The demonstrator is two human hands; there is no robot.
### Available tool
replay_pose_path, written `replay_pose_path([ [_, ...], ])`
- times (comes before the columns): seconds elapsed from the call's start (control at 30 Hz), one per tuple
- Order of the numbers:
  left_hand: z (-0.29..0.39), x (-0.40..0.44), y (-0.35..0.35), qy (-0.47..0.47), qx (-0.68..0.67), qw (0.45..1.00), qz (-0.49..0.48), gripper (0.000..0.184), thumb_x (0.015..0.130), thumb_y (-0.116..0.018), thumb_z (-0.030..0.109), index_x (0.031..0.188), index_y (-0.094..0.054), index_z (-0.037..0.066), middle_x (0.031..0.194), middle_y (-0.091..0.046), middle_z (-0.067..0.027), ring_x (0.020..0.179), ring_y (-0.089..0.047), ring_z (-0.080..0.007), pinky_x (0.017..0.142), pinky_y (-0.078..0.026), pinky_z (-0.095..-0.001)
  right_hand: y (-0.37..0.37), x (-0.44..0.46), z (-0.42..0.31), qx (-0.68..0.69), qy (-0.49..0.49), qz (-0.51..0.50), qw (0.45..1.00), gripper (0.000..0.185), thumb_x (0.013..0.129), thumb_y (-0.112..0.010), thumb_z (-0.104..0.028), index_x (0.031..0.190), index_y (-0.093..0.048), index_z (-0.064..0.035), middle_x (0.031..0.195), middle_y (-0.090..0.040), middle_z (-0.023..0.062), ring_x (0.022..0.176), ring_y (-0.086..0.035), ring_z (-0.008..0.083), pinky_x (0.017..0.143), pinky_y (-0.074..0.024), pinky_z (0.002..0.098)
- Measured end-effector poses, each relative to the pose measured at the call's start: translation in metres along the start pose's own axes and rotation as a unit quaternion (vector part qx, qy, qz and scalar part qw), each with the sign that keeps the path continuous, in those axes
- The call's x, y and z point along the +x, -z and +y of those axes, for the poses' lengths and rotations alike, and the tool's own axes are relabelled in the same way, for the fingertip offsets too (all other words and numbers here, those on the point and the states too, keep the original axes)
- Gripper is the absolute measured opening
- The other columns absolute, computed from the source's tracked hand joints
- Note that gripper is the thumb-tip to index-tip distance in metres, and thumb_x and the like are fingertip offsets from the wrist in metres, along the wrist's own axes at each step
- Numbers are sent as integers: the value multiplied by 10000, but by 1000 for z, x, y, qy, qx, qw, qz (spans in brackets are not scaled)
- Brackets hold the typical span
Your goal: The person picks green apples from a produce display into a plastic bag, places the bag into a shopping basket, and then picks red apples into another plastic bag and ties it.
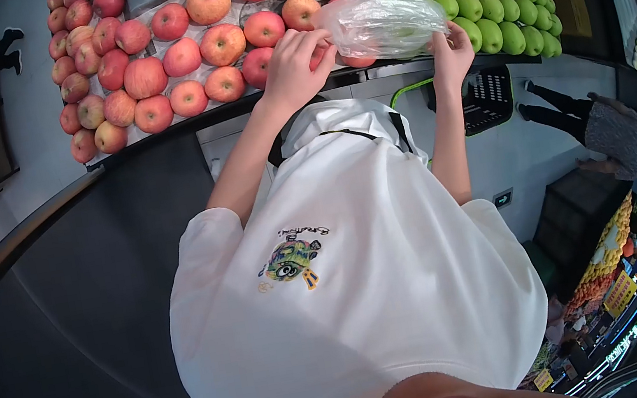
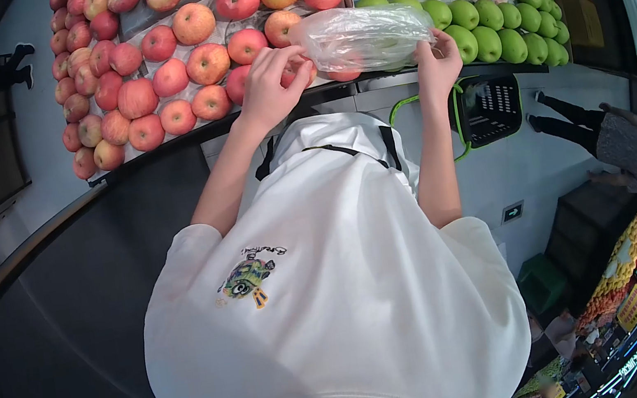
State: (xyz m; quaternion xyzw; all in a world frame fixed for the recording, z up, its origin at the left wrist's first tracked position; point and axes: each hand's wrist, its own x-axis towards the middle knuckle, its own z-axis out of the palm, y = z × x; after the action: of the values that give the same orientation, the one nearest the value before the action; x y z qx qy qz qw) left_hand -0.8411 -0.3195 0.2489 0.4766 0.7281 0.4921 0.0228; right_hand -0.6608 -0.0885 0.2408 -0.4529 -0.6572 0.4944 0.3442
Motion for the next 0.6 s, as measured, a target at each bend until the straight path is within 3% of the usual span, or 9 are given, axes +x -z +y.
replay_pose_path([
  [0.1, 24, -7, -10, 36, -44, 998, -27, 213, 864, -730, 147, 1042, -664, 50, 814, -679, -59, 734, -630, -195, 663, -516, -319, 30, 2, 3, 245, -94, 92, 961, 206, 887, -624, 5, 1084, -568, 27, 841, -581, 35, 668, -521, 76, 604, -471, 260],
  [0.13, 29, -11, -17, 69, -88, 993, -44, 204, 866, -735, 143, 1034, -667, 49, 805, -680, -55, 706, -628, -173, 638, -516, -302, 46, 4, 11, 296, -110, 69, 946, 192, 892, -619, 0, 1075, -563, 20, 867, -567, 25, 687, -514, 80, 599, -464, 261],
  [0.3, 50, -26, -56, 82, -109, 986, -100, 230, 857, -764, 152, 1039, -667, 51, 794, -676, -31, 688, -620, -116, 623, -506, -278, 77, -2, 15, 277, -120, 104, 947, 188, 880, -630, 2, 1060, -577, -3, 859, -546, 8, 694, -507, 85, 599, -457, 253],
  [0.37, 61, -26, -66, 197, -169, 952, -160, 427, 843, -791, 191, 1192, -585, 56, 989, -682, -75, 830, -653, -159, 747, -533, -323, 85, -2, 28, 275, -127, 85, 949, 182, 880, -631, 2, 1057, -586, 1, 869, -562, 24, 702, -528, 95, 617, -485, 263],
  [0.4, 63, -25, -72, 195, -165, 953, -165, 427, 843, -791, 191, 1192, -585, 56, 989, -682, -75, 830, -653, -159, 747, -533, -323, 88, -1, 33, 288, -136, 70, 945, 184, 879, -631, 3, 1058, -589, 4, 878, -569, 31, 703, -538, 98, 623, -495, 268],
  [0.47, 63, -20, -83, 329, -445, 823, -132, 702, 812, -836, 190, 1366, -432, 44, 1257, -581, -130, 963, -650, -162, 839, -549, -320, 86, -5, 41, 266, -143, 34, 953, 186, 887, -637, -19, 1065, -595, 12, 808, -585, 30, 659, -561, 105, 631, -495, 261],
  [0.5, 67, -13, -82, 346, -458, 803, -159, 843, 793, -855, 162, 1437, -326, 33, 1386, -461, -158, 1057, -629, -172, 912, -542, -318, 85, -8, 44, 239, -131, 6, 962, 176, 891, -643, -40, 1055, -601, 11, 792, -586, 24, 657, -561, 103, 635, -484, 249],
  [0.57, 59, -13, -99, 314, -439, 829, -149, 752, 832, -819, 195, 1420, -379, 33, 1322, -524, -109, 1067, -615, -161, 918, -528, -334, 83, -14, 43, 185, -92, -29, 978, 162, 897, -658, -98, 1016, -622, 6, 762, -596, 4, 670, -570, 94, 641, -454, 227],
  [0.6, 63, -9, -101, 281, -421, 852, -133, 667, 872, -784, 227, 1404, -432, 33, 1258, -587, -59, 1077, -601, -149, 923, -514, -350, 80, -13, 46, 142, -75, -18, 987, 163, 889, -668, -105, 997, -629, 12, 941, -623, 53, 742, -587, 104, 686, -484, 253],
])
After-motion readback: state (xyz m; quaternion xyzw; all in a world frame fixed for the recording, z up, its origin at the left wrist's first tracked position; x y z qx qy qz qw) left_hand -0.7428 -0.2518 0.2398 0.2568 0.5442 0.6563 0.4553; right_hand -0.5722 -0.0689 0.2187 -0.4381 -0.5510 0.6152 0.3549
